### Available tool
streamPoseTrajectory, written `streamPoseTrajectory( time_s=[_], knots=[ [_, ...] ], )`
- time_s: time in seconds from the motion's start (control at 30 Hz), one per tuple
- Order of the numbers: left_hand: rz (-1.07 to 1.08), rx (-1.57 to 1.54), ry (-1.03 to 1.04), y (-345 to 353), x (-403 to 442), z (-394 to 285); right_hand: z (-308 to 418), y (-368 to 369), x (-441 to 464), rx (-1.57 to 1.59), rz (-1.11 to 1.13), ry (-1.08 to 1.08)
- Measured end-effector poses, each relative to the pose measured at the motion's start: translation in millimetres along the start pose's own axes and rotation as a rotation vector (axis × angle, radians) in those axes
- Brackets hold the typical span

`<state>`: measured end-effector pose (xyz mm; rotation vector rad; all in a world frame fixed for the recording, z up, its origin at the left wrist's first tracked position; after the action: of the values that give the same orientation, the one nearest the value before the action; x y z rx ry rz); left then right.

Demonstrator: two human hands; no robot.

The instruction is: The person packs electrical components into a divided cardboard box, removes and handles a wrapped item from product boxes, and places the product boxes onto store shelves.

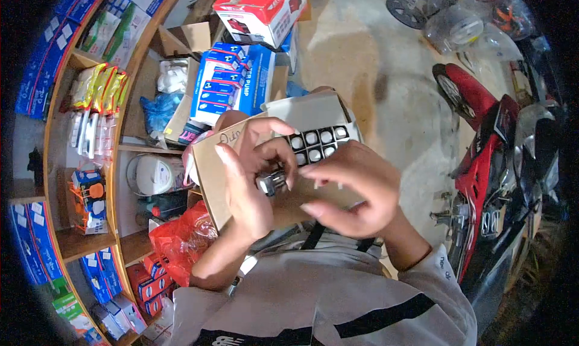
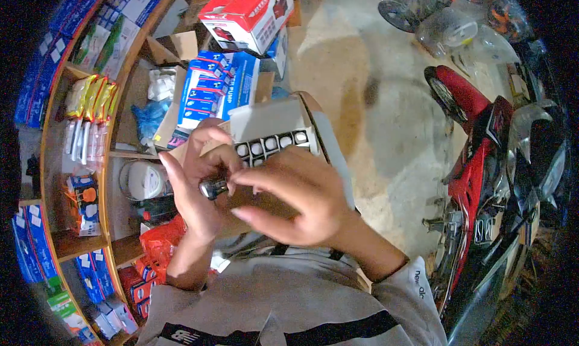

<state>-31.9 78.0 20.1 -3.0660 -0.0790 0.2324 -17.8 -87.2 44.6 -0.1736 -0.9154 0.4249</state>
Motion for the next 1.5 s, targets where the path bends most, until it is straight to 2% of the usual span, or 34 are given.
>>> streamPoseTrajectory(
  time_s=[0.07,0.17,0.27,0.37,0.47,0.53,0.6,0.63,0.67,0.73,0.77,0.87,0.93,0.97,1.03,1.13,1.2,1.23,1.4,1.47,1.5],
  knots=[
    [0.028,-0.421,-0.156,3.9,-0.2,4.8,7.0,12.2,7.1,-0.131,-0.021,-0.022],
    [0.049,-0.383,-0.092,2.3,-2.2,3.6,10.1,22.8,14.5,-0.205,0.000,-0.014],
    [-0.105,-0.464,-0.075,3.4,-4.0,-7.4,10.7,25.3,15.0,-0.265,0.076,-0.070],
    [0.221,-0.303,-0.008,-2.0,-12.6,-6.5,3.2,25.4,8.8,-0.235,0.044,-0.154],
    [0.232,-0.240,0.097,0.3,-19.0,-19.8,-2.2,20.4,0.4,-0.049,-0.049,-0.154],
    [0.265,-0.234,0.189,-3.2,-23.5,-19.7,-6.0,19.4,-4.6,0.268,-0.164,0.130],
    [0.172,-0.019,0.189,-7.0,-30.9,-24.8,-8.0,19.7,-5.0,0.271,-0.153,0.090],
    [0.084,0.135,0.302,-9.7,-30.9,-28.1,-11.0,22.6,-8.3,0.428,-0.174,0.172],
    [0.083,0.133,0.304,-10.8,-28.4,-32.2,-14.0,26.1,-11.6,0.585,-0.195,0.254],
    [0.026,0.393,0.519,-9.3,-27.3,-51.0,-13.9,27.7,-13.5,0.580,-0.171,0.266],
    [0.037,0.365,0.569,-6.0,-24.9,-51.5,-12.1,29.9,-12.3,0.584,-0.144,0.260],
    [0.229,0.029,0.395,-2.7,-17.9,-33.3,-10.4,30.8,-13.0,0.585,-0.100,0.257],
    [0.380,-0.157,0.253,-5.5,-16.2,-23.4,-10.3,39.1,-24.1,1.060,-0.008,0.448],
    [0.359,-0.214,0.143,-3.2,-22.4,-22.3,-6.0,41.8,-22.7,1.034,-0.073,0.438],
    [0.368,-0.399,0.025,2.1,-32.3,-13.9,-9.1,46.2,-29.0,1.036,-0.002,0.439],
    [0.349,-0.543,-0.047,7.2,-45.2,2.5,-10.0,49.7,-35.3,1.046,0.024,0.496],
    [0.290,-0.657,-0.135,7.5,-51.6,13.2,-8.3,55.7,-41.7,1.078,0.065,0.616],
    [0.289,-0.659,-0.110,6.7,-52.6,18.1,-5.7,54.5,-39.0,1.096,0.092,0.677],
    [0.245,-0.574,-0.104,6.8,-56.7,22.6,-4.6,56.0,-41.7,1.100,0.093,0.657],
    [0.096,-0.373,-0.023,-1.0,-57.2,31.8,-5.8,58.1,-43.8,1.060,0.127,0.674],
    [0.102,-0.369,-0.024,0.1,-58.4,33.3,-5.0,59.9,-45.0,1.060,0.119,0.672]
  ],
)
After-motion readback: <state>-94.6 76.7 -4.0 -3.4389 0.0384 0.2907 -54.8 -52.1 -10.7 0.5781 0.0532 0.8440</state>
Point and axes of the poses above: each hand's wrist, its own x-axis towards the middle knuckle, its own y-axis out of the palm, z = x × y, the point moved 5 cm from there along x, towards the middle knuckle, and after that the axes turned 10 degrees about -y, right-handed, at the moved point
